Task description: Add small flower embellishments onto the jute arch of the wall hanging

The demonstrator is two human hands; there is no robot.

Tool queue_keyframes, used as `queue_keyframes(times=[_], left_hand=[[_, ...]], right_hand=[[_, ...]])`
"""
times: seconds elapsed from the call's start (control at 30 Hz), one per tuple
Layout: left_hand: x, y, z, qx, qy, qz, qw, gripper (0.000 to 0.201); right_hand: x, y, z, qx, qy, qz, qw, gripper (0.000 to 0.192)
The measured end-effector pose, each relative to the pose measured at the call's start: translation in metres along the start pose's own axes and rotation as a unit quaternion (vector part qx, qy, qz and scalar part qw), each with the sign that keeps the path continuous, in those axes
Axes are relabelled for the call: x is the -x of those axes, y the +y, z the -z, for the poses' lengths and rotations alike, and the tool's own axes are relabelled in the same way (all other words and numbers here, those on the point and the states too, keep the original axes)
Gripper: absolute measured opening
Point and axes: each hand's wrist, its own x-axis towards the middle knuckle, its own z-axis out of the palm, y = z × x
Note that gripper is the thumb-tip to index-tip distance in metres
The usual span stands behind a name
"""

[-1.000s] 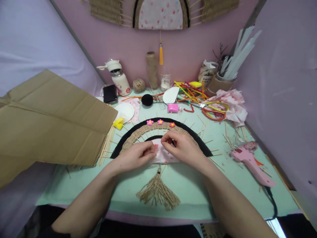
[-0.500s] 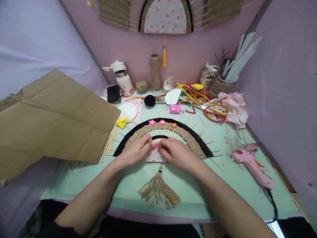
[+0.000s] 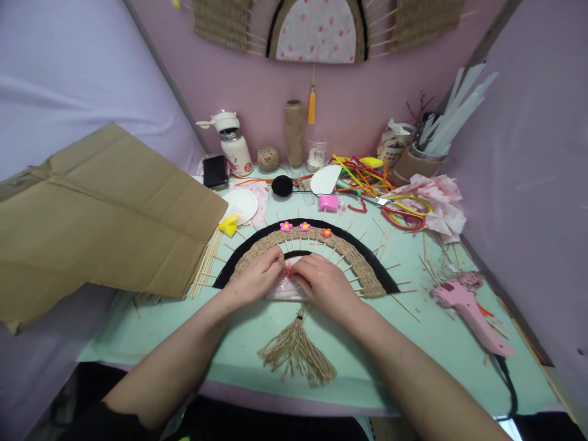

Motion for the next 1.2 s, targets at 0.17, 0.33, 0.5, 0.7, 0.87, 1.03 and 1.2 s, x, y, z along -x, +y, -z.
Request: queue_keyframes(times=[0.17, 0.33, 0.5, 0.7, 0.87, 1.03, 1.2], left_hand=[[0.000, 0.000, -0.001, 0.017, -0.011, 0.006, 1.000, 0.014], [0.001, 0.003, 0.000, 0.023, -0.023, 0.009, 0.999, 0.015], [-0.001, 0.000, 0.000, 0.021, -0.020, 0.010, 1.000, 0.014], [-0.003, -0.003, -0.001, 0.036, -0.019, 0.009, 0.999, 0.014], [-0.001, -0.001, 0.002, 0.056, -0.042, -0.006, 0.998, 0.017], [-0.003, 0.000, 0.013, 0.394, -0.032, 0.057, 0.917, 0.030], [-0.006, 0.004, 0.021, 0.728, -0.051, 0.141, 0.669, 0.029]], right_hand=[[0.000, -0.002, -0.008, 0.017, 0.035, -0.034, 0.999, 0.014], [0.000, -0.007, -0.010, 0.064, 0.048, -0.045, 0.996, 0.015], [0.000, -0.009, -0.005, 0.169, 0.021, 0.007, 0.985, 0.022], [0.002, -0.007, 0.001, 0.163, -0.002, 0.041, 0.986, 0.024], [0.003, -0.005, 0.007, 0.103, 0.028, 0.039, 0.993, 0.020], [0.003, -0.005, 0.018, 0.007, 0.167, 0.030, 0.985, 0.015], [-0.008, -0.018, 0.037, -0.094, 0.176, -0.021, 0.980, 0.015]])
